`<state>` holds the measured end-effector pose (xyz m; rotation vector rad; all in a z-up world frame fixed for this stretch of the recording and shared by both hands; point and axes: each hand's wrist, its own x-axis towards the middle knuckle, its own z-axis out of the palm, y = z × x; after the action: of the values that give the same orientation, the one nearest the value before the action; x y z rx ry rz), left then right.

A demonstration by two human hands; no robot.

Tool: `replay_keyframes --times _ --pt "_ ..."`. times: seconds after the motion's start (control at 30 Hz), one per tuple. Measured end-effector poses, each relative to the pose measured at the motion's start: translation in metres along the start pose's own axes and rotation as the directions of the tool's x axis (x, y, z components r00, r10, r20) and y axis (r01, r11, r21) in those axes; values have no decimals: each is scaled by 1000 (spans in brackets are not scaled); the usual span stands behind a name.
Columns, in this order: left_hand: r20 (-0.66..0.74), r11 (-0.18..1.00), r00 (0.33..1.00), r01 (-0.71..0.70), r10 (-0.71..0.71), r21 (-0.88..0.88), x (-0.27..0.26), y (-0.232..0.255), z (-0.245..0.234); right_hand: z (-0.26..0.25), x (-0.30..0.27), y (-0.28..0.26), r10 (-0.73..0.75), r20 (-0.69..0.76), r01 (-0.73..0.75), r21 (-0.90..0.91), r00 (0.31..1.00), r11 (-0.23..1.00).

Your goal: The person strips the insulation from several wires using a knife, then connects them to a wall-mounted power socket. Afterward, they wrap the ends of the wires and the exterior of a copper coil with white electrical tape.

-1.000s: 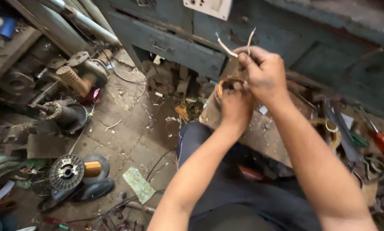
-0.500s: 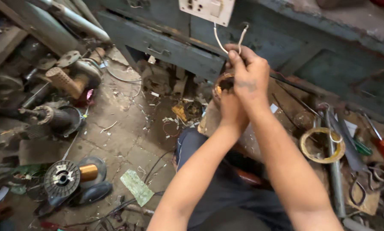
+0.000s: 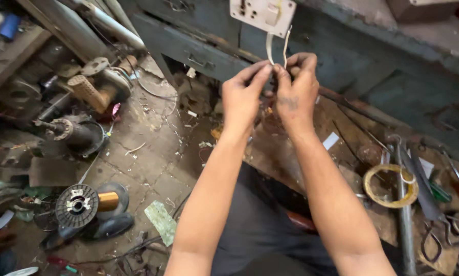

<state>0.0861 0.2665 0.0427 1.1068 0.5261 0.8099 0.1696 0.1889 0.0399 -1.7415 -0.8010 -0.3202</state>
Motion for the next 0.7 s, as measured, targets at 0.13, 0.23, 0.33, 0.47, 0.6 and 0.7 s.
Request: replay_keyframes --times 0.13,0.23,0.33,0.47,0.6,0.7 --pt "-13 992 1000 15 -16 -125 31 -19 7 7 12 11 29 54 -31 36 998 999" --pt "45 972 996 85 -77 -219 40 -36 0 3 21 11 53 123 -57 26 991 998" --pt "43 989 990 -134 131 62 37 -55 -9 -12 27 7 67 209 -92 111 976 990" --pt "267 662 922 -388 282 641 7 -82 -25 -28 34 -1 52 250 -106 207 967 973" --pt "411 702 909 -248 -70 667 -18 -77 -30 -35 34 -10 77 275 -109 105 958 988" --pt "393 635 918 -275 -50 722 -26 -61 -27 -30 36 -12 134 282 -192 190 950 963"
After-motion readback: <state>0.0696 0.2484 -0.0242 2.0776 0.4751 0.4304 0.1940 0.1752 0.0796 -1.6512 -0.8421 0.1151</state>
